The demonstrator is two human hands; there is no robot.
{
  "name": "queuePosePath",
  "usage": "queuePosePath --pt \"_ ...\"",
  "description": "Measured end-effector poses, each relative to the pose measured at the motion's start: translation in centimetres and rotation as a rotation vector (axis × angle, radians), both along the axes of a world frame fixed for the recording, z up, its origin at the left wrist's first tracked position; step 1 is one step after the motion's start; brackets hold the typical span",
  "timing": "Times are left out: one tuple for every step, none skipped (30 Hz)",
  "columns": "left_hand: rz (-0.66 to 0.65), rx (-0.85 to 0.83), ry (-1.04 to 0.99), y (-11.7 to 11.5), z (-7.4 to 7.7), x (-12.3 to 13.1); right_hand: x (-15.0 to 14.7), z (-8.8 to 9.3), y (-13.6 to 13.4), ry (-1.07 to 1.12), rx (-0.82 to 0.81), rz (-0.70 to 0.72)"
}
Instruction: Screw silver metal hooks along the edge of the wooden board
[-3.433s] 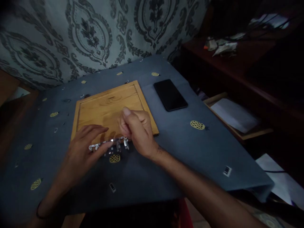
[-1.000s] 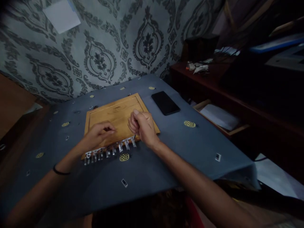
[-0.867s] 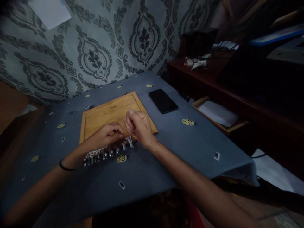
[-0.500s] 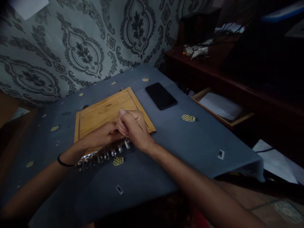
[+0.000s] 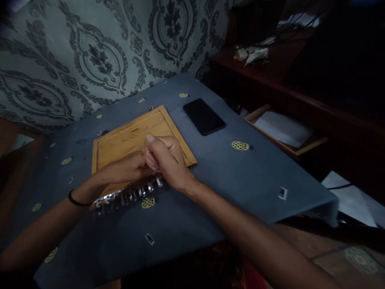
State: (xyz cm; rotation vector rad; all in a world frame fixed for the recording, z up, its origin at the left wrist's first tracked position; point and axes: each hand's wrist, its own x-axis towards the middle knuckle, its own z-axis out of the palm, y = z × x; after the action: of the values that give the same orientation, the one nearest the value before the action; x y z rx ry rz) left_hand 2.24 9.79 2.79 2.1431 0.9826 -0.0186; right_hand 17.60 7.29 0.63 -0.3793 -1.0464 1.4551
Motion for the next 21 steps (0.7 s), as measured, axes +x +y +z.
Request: queuePosePath --pt "-0.004 0.006 0.004 0.01 -0.01 0.02 -0.02 -0.02 0.0 0.0 0.003 -0.001" --pt "-0.006 0.01 0.006 0.02 -0.03 0.03 -0.04 -0.05 0.02 0.0 0.007 -0.003" --pt "-0.004 0.011 0.006 0.03 -0.07 0.04 -0.05 -0.07 0.04 -0.001 0.011 -0.006" --pt "0.001 0.004 0.004 0.04 -0.1 0.03 -0.06 -0.1 0.06 -0.004 0.015 -0.008" --pt "0.008 -0.008 0.002 0.04 -0.14 0.01 -0.06 -0.11 0.09 -0.008 0.018 -0.01" --pt "0.014 -0.022 0.0 0.05 -0.18 0.0 -0.05 -0.13 0.1 -0.012 0.021 -0.011" --pt "0.018 -0.032 0.0 0.05 -0.22 -0.01 -0.04 -0.13 0.11 -0.016 0.023 -0.013" --pt "0.021 -0.035 -0.001 0.04 -0.25 -0.02 -0.03 -0.12 0.1 -0.018 0.024 -0.015" --pt "0.025 -0.036 -0.003 0.03 -0.29 -0.02 -0.01 -0.1 0.09 -0.019 0.022 -0.015" --pt "0.032 -0.035 -0.007 0.01 -0.32 -0.02 0.01 -0.06 0.07 -0.018 0.019 -0.013" --pt "0.041 -0.036 -0.011 -0.02 -0.35 -0.02 0.02 0.0 0.05 -0.016 0.012 -0.009" --pt "0.049 -0.039 -0.016 -0.06 -0.39 -0.03 0.03 0.07 0.02 -0.014 0.007 -0.005" --pt "0.055 -0.044 -0.021 -0.09 -0.43 -0.06 0.03 0.16 0.0 -0.012 0.001 0.0" --pt "0.058 -0.045 -0.024 -0.11 -0.48 -0.09 0.03 0.27 -0.02 -0.011 -0.005 0.004" --pt "0.055 -0.039 -0.024 -0.12 -0.54 -0.13 0.02 0.38 -0.05 -0.007 -0.011 0.005" --pt "0.049 -0.026 -0.021 -0.12 -0.6 -0.18 0.01 0.49 -0.07 -0.004 -0.015 0.007" --pt "0.04 -0.012 -0.015 -0.1 -0.65 -0.21 0.0 0.59 -0.08 -0.002 -0.02 0.008" --pt "0.03 0.003 -0.009 -0.06 -0.69 -0.24 0.0 0.68 -0.1 -0.001 -0.023 0.01" --pt "0.016 0.014 -0.006 -0.02 -0.72 -0.24 -0.01 0.75 -0.1 -0.002 -0.028 0.011" --pt "-0.004 0.016 -0.006 0.02 -0.72 -0.21 -0.01 0.79 -0.11 -0.003 -0.028 0.014" --pt "-0.022 0.011 -0.01 0.06 -0.71 -0.16 -0.02 0.81 -0.11 -0.005 -0.028 0.015"
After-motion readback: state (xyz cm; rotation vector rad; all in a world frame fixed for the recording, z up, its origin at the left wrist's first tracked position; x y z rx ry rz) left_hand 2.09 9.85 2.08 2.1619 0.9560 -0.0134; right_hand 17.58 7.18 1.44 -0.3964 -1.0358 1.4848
